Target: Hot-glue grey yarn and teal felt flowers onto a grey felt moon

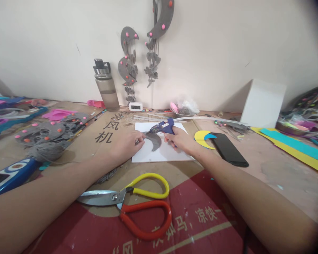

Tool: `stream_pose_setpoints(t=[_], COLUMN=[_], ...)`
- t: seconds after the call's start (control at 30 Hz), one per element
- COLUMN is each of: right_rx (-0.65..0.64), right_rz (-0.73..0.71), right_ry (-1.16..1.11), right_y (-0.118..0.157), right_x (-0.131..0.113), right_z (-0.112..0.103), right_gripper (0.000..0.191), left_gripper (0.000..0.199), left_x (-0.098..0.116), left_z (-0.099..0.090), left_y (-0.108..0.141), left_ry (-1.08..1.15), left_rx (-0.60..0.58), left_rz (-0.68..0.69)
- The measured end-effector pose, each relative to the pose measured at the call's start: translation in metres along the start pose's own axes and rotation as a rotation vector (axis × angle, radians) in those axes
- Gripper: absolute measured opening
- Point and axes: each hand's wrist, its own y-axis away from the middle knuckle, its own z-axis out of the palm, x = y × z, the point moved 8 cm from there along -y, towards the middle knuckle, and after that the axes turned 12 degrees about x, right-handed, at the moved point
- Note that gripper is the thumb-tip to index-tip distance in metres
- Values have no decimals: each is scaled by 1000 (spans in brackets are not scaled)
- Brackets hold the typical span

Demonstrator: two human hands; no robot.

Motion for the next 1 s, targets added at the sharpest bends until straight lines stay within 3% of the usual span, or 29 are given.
stream_pose_setpoints(t=[1.0], right_rx=[-5], right_rz=[-47], right_ry=[48], right_y=[1], right_x=[-3], right_z=[-2], right_gripper=[5], left_gripper=[18], left_x=[1], left_z=[1], left_y=[-1], left_ry=[-5], left_rx=[-12], left_rz=[1])
